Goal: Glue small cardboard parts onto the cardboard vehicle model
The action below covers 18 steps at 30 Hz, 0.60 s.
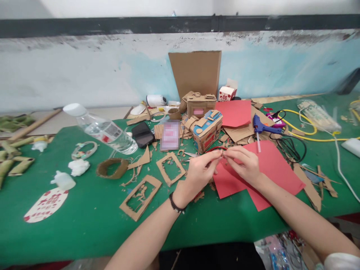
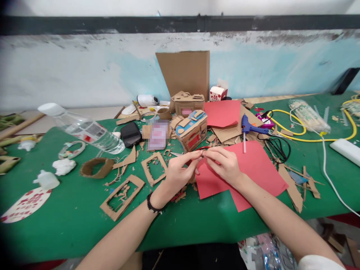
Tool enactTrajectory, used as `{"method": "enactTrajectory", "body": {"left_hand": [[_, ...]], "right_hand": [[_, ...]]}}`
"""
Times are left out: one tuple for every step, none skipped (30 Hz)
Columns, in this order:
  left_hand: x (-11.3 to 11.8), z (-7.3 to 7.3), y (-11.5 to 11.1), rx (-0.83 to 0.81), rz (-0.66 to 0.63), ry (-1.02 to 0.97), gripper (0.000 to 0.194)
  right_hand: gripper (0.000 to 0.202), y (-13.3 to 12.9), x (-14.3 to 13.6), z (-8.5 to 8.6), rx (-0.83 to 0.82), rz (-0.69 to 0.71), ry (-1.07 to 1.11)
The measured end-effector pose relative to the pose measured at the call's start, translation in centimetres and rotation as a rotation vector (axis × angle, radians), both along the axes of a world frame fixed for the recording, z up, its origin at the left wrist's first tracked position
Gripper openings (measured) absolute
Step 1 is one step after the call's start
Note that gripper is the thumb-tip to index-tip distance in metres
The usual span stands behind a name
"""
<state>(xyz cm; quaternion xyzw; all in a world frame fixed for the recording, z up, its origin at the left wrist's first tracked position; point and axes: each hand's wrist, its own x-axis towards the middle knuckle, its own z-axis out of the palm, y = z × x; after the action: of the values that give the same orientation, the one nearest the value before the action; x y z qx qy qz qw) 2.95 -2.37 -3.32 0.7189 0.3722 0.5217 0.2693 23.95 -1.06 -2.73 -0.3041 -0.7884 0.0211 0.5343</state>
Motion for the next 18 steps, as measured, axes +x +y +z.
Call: {"method": "enactTrajectory", "body": {"left_hand": [[0.0, 0.0, 0.0, 0.007, -0.001, 0.002, 0.021], [-0.1, 0.0, 0.0, 0.014, -0.004, 0.003, 0.021], [-0.1, 0.0, 0.0, 0.022, -0.007, 0.004, 0.021], [-0.1, 0.0, 0.0, 0.029, -0.009, 0.003, 0.021], [-0.1, 0.1, 0.0, 0.03, -0.011, 0.001, 0.021], [0.0, 0.1, -0.1, 0.024, -0.014, -0.002, 0.02], [0.0, 0.2, -0.1, 0.008, -0.017, -0.012, 0.019], [0.1, 0.4, -0.2, -0.019, -0.022, -0.025, 0.019], [0.2, 0.5, -0.3, -0.056, -0.028, -0.043, 0.019], [0.3, 0.6, -0.3, -0.099, -0.036, -0.064, 0.019], [0.3, 0.8, -0.4, -0.142, -0.046, -0.085, 0.021], [0.3, 0.9, -0.5, -0.178, -0.056, -0.104, 0.022], [0.4, 1.0, -0.5, -0.204, -0.064, -0.117, 0.023], [0.3, 1.1, -0.5, -0.215, -0.069, -0.126, 0.023], [0.3, 1.2, -0.5, -0.211, -0.071, -0.13, 0.023], [0.3, 1.3, -0.5, -0.199, -0.071, -0.129, 0.022], [0.2, 1.3, -0.5, -0.179, -0.069, -0.125, 0.021], [0.2, 1.3, -0.5, -0.157, -0.065, -0.117, 0.021]], "right_hand": [[0.024, 0.0, 0.0, 0.0, 0.002, -0.001, -0.001], [0.024, 0.0, 0.0, 0.1, 0.007, -0.002, -0.003], [0.024, -0.1, 0.0, 0.1, 0.014, -0.002, -0.006], [0.024, -0.1, 0.0, 0.1, 0.021, -0.001, -0.008], [0.024, -0.1, -0.1, 0.2, 0.026, 0.002, -0.009], [0.024, -0.1, -0.1, 0.2, 0.028, 0.004, -0.006], [0.023, 0.0, -0.2, 0.2, 0.026, 0.008, 0.001], [0.02, 0.0, -0.2, 0.2, 0.018, 0.01, 0.014], [0.018, 0.1, -0.3, 0.1, 0.007, 0.013, 0.031], [0.015, 0.1, -0.4, 0.1, -0.007, 0.016, 0.05], [0.012, 0.2, -0.4, 0.0, -0.024, 0.02, 0.071], [0.01, 0.2, -0.5, -0.1, -0.043, 0.022, 0.095], [0.009, 0.2, -0.5, -0.2, -0.062, 0.026, 0.12], [0.01, 0.3, -0.5, -0.3, -0.08, 0.029, 0.142], [0.012, 0.3, -0.5, -0.4, -0.095, 0.032, 0.158], [0.014, 0.3, -0.5, -0.5, -0.106, 0.034, 0.163], [0.015, 0.3, -0.4, -0.5, -0.111, 0.036, 0.156], [0.016, 0.3, -0.4, -0.6, -0.109, 0.037, 0.14]]}}
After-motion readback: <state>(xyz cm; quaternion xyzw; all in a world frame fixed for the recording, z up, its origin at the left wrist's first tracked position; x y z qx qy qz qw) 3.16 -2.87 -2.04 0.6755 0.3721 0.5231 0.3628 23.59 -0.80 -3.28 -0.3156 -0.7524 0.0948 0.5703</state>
